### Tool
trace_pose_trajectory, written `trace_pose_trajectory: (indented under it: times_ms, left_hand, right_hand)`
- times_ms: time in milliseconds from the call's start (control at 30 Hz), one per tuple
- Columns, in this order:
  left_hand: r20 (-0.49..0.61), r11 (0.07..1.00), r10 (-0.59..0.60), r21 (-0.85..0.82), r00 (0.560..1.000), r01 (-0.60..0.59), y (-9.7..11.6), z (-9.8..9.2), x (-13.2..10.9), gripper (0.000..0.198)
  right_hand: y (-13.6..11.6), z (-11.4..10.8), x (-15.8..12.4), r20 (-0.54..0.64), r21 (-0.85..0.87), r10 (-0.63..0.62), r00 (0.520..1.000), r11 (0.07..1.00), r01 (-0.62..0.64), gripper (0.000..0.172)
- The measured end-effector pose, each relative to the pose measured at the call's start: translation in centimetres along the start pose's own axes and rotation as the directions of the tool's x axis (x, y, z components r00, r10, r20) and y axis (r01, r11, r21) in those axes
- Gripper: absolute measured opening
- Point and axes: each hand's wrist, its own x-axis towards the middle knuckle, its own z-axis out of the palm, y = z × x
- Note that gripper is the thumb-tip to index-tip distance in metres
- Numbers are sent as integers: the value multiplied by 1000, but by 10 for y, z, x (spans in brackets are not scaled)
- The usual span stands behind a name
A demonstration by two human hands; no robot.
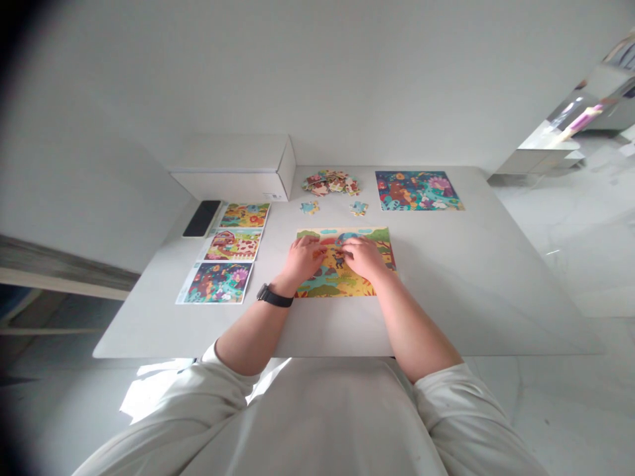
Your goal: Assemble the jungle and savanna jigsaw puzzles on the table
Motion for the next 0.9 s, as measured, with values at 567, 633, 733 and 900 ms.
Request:
trace_pose_trajectory:
  times_ms: [567,633,733,900]
  left_hand:
    - [159,971,228,-104,961,-213,19,-14,-4,27]
    - [162,973,221,-98,962,-208,20,-14,-4,26]
    - [158,971,229,-101,960,-215,19,-13,-4,28]
    - [169,972,225,-109,960,-209,17,-12,-5,26]
  right_hand:
    - [-8,-8,1,47,-37,-59,997,997,60,39]
    - [-9,-10,0,50,-38,-64,997,997,65,37]
    - [-9,-12,0,38,-13,-83,996,996,84,37]
    - [-11,-13,0,58,-48,-66,996,996,69,38]
